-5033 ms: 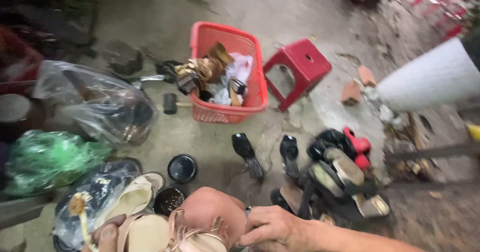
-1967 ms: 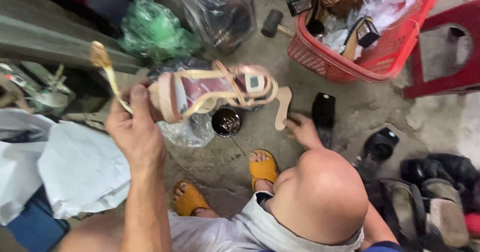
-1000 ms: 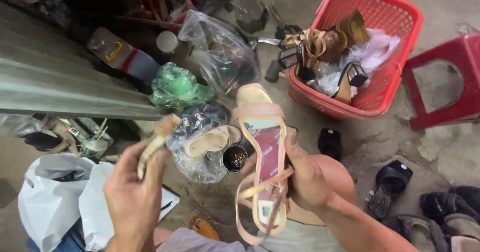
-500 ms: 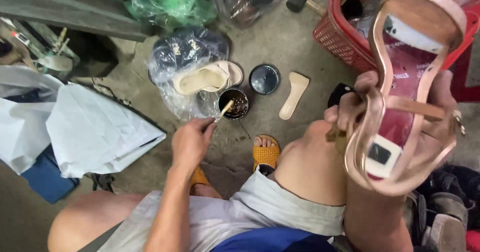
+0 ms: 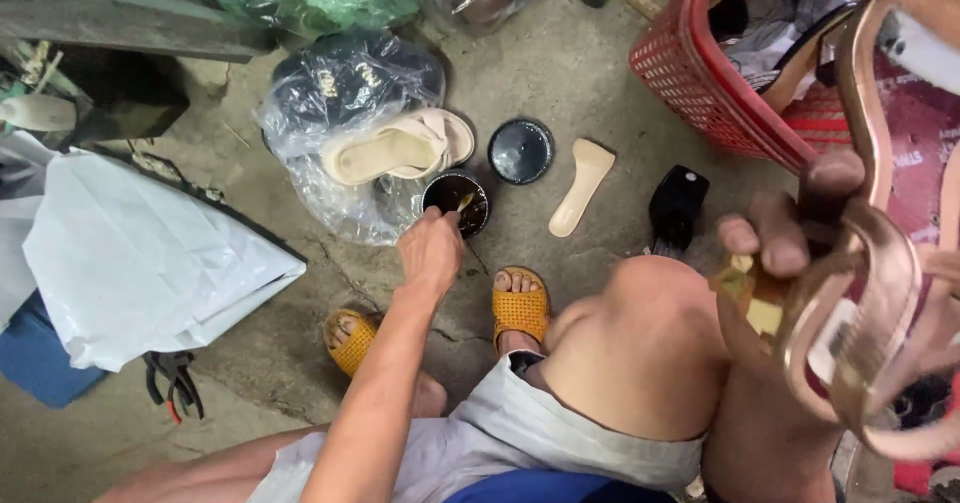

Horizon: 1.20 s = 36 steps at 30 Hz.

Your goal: Applying adhesive to the straps and sole of a sandal for repair using a small applicator tool.

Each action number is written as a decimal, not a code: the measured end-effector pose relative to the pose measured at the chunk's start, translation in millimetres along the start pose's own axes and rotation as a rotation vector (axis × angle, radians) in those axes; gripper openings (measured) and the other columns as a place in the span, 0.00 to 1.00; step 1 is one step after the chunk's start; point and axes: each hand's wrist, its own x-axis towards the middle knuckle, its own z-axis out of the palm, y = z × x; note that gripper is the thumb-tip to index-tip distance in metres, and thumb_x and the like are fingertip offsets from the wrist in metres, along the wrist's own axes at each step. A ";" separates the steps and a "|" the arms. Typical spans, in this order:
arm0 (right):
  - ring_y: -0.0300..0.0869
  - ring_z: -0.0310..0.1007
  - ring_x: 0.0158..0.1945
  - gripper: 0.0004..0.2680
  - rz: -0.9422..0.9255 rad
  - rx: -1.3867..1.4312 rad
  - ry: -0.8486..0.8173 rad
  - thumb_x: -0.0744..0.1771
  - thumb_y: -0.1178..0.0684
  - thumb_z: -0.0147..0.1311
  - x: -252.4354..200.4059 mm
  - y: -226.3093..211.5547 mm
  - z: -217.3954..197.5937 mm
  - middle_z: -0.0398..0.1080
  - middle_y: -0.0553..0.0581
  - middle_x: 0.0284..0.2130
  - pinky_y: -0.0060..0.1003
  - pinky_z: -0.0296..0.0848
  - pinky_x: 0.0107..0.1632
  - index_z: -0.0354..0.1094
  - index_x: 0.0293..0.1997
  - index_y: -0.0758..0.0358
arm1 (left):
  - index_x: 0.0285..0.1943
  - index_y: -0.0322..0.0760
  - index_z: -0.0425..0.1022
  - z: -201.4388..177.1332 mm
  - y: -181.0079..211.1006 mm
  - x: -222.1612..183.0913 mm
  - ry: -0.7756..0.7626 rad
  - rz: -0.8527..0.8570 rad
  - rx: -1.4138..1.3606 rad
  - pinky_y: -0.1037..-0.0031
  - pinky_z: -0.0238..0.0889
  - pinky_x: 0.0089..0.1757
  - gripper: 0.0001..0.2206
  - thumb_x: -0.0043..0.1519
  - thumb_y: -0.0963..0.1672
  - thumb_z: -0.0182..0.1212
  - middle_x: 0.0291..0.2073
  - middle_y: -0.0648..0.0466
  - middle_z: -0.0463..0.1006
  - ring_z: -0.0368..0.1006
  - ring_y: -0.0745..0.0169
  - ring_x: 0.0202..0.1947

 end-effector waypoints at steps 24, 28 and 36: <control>0.56 0.80 0.23 0.23 0.513 -0.139 0.078 0.70 0.35 0.43 82.2 77.6 13.9 0.75 0.76 0.27 0.52 0.81 0.25 0.72 0.39 0.72 | 0.37 0.30 0.82 -90.9 -24.0 -44.0 -0.007 -0.440 -1.195 0.81 0.48 0.16 0.06 0.61 0.41 0.62 0.15 0.56 0.60 0.52 0.72 0.11; 0.58 0.78 0.20 0.24 0.566 -0.148 0.154 0.69 0.34 0.46 75.1 68.1 38.1 0.75 0.77 0.26 0.55 0.80 0.21 0.72 0.35 0.74 | 0.34 0.27 0.79 -81.1 -29.6 -36.5 0.073 -0.466 -1.242 0.79 0.46 0.14 0.08 0.63 0.41 0.61 0.13 0.52 0.62 0.50 0.72 0.08; 0.50 0.80 0.29 0.17 0.419 -0.236 0.172 0.70 0.41 0.49 48.1 64.5 39.3 0.75 0.68 0.28 0.47 0.84 0.35 0.75 0.38 0.69 | 0.43 0.26 0.79 5.0 -41.6 -0.1 -0.099 -0.579 -1.471 0.77 0.45 0.18 0.10 0.64 0.43 0.59 0.19 0.50 0.70 0.51 0.70 0.10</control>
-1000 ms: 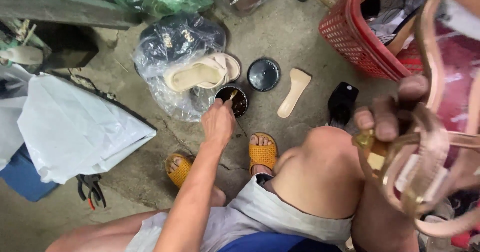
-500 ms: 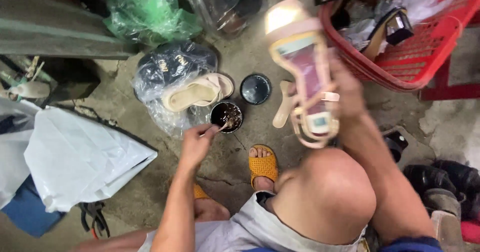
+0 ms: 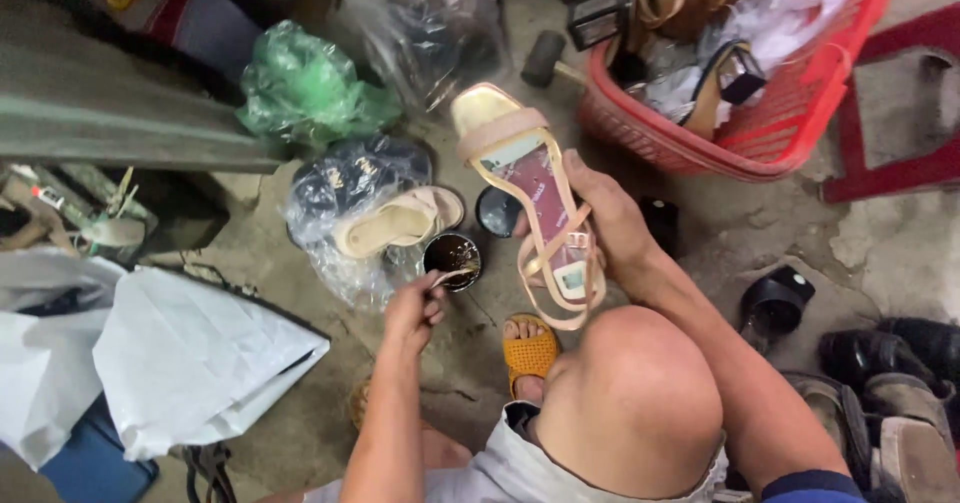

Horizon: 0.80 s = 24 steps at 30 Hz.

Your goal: Applying adhesive to the straps and sole of a sandal for repair using a small applicator tool.

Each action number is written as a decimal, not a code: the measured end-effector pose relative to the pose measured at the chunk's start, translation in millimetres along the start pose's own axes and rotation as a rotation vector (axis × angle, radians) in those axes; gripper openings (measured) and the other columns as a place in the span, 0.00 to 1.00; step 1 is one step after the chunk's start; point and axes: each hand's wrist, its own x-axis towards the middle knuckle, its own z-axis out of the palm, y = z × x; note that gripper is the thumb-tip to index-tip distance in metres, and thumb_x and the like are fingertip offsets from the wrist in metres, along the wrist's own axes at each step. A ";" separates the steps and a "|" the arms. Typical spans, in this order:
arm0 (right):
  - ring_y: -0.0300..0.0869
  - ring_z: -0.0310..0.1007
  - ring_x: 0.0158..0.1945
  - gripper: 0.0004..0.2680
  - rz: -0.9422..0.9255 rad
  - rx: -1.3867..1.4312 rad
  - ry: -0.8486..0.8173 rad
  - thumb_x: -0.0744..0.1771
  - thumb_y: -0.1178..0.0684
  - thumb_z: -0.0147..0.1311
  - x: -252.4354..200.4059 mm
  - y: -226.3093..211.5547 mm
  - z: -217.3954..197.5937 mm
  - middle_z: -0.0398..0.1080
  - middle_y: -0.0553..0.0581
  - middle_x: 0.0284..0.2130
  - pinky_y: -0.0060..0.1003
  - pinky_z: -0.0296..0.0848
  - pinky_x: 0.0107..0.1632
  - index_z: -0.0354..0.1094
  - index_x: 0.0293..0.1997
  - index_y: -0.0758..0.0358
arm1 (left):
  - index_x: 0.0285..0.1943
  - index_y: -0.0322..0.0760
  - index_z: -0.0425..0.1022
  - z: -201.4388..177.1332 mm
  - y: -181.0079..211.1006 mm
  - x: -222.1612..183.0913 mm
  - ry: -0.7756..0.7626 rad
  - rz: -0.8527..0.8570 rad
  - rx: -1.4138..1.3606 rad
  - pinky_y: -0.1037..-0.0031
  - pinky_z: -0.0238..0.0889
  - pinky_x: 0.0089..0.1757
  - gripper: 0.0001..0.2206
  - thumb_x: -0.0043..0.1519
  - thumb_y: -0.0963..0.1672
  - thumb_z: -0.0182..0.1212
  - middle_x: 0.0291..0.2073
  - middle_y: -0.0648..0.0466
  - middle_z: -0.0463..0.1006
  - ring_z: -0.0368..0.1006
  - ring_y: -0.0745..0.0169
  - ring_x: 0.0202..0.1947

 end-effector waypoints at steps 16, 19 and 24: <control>0.46 0.82 0.31 0.19 -0.351 -0.375 -0.314 0.72 0.47 0.33 -79.9 -115.4 55.6 0.80 0.64 0.29 0.35 0.80 0.40 0.74 0.38 0.71 | 0.48 0.30 0.82 43.7 173.2 -309.9 -0.275 1.234 0.407 0.80 0.67 0.29 0.10 0.58 0.36 0.65 0.31 0.47 0.84 0.73 0.67 0.26; 0.45 0.80 0.26 0.19 -0.345 -0.323 -0.296 0.72 0.45 0.35 -98.7 -106.7 60.7 0.81 0.65 0.30 0.34 0.80 0.28 0.72 0.44 0.72 | 0.52 0.32 0.79 59.0 174.5 -326.3 -0.110 1.503 0.595 0.81 0.69 0.33 0.12 0.59 0.36 0.64 0.33 0.49 0.82 0.76 0.67 0.29; 0.43 0.77 0.27 0.19 -0.436 -0.259 -0.292 0.72 0.45 0.37 -111.6 -96.5 66.8 0.79 0.63 0.30 0.33 0.77 0.32 0.72 0.47 0.74 | 0.51 0.29 0.78 66.2 168.1 -331.3 0.171 1.724 0.726 0.80 0.65 0.30 0.11 0.60 0.35 0.64 0.31 0.46 0.79 0.72 0.64 0.24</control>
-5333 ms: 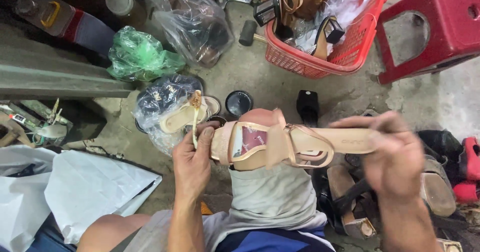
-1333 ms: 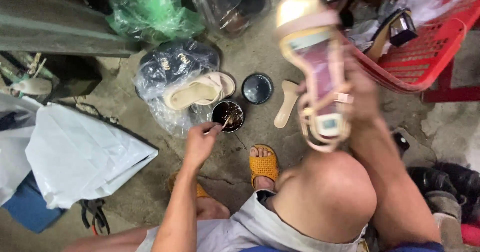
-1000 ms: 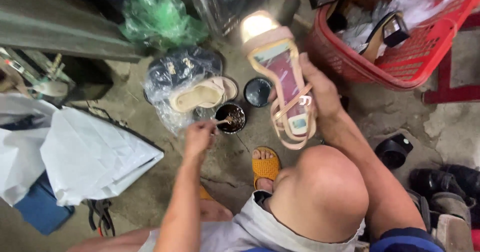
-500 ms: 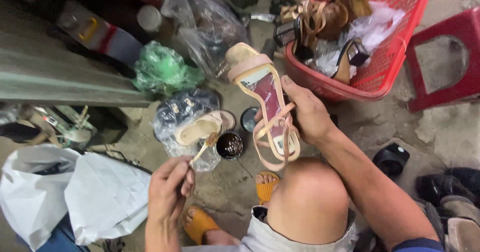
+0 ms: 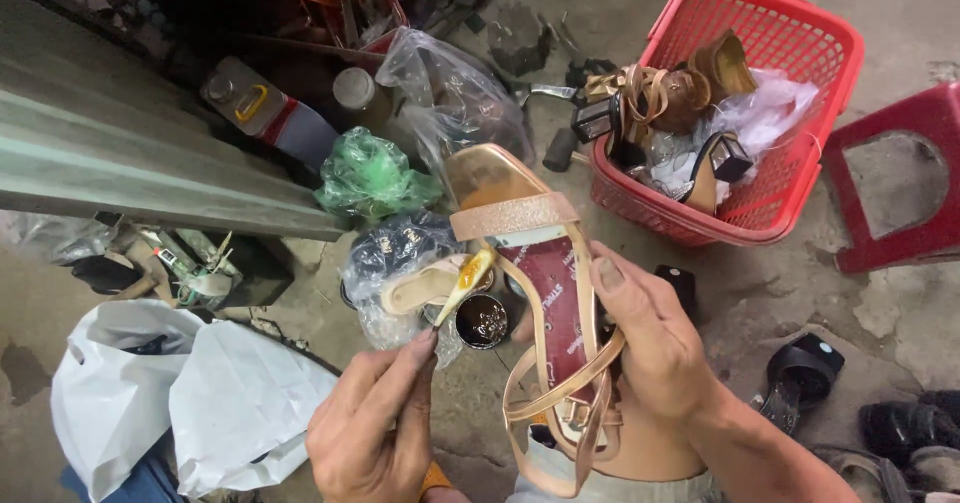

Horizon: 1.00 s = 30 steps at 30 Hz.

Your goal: Applying adhesive to the straps and sole of a sandal for repair using a small applicator tool.

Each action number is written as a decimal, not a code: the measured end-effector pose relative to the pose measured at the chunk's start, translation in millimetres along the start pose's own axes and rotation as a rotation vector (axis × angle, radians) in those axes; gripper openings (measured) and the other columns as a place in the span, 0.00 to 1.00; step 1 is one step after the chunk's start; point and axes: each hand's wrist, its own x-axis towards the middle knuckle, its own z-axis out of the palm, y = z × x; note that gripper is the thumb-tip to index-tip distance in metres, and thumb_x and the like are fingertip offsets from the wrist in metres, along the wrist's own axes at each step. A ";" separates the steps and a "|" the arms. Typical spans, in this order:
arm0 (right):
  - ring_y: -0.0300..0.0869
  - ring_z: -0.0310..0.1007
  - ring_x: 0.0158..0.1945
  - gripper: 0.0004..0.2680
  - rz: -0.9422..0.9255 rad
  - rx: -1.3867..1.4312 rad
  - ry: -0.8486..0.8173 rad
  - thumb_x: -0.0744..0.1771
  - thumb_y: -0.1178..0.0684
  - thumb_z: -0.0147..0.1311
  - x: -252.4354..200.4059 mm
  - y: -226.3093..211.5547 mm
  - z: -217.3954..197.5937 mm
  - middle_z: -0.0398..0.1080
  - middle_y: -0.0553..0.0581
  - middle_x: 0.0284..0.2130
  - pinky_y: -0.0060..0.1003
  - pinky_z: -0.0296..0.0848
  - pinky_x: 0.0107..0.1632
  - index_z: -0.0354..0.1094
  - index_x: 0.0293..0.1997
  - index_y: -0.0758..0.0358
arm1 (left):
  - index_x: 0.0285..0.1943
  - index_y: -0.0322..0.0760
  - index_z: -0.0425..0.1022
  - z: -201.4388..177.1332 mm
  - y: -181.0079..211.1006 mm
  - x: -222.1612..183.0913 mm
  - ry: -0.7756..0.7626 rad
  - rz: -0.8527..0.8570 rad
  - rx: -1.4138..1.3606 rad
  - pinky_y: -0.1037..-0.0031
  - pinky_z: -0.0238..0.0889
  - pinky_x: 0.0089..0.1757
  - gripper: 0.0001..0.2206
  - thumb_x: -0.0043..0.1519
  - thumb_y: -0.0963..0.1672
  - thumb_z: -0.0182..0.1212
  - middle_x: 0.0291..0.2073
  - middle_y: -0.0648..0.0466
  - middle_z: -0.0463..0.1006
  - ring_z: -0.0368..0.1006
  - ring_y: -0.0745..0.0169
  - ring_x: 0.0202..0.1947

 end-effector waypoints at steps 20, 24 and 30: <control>0.42 0.80 0.28 0.23 0.101 -0.007 -0.076 0.72 0.41 0.33 -6.4 25.6 -0.4 0.79 0.61 0.31 0.33 0.82 0.32 0.74 0.43 0.73 | 0.57 0.28 0.75 10.5 -1.0 4.1 -0.090 0.208 0.103 0.71 0.61 0.30 0.12 0.65 0.35 0.57 0.31 0.45 0.73 0.65 0.55 0.24; 0.42 0.80 0.29 0.30 0.170 0.059 -0.086 0.69 0.29 0.32 1.9 18.6 1.1 0.79 0.62 0.32 0.35 0.81 0.29 0.68 0.58 0.72 | 0.57 0.26 0.75 7.8 -2.7 7.1 -0.130 0.214 0.046 0.70 0.62 0.29 0.12 0.65 0.35 0.57 0.31 0.45 0.73 0.67 0.55 0.25; 0.49 0.79 0.21 0.41 0.414 0.234 -0.048 0.62 0.20 0.29 17.4 39.3 -14.0 0.80 0.72 0.29 0.38 0.78 0.20 0.66 0.66 0.72 | 0.50 0.30 0.77 -12.1 2.6 17.2 -0.275 0.091 -0.099 0.74 0.58 0.27 0.20 0.69 0.49 0.44 0.27 0.49 0.69 0.62 0.60 0.21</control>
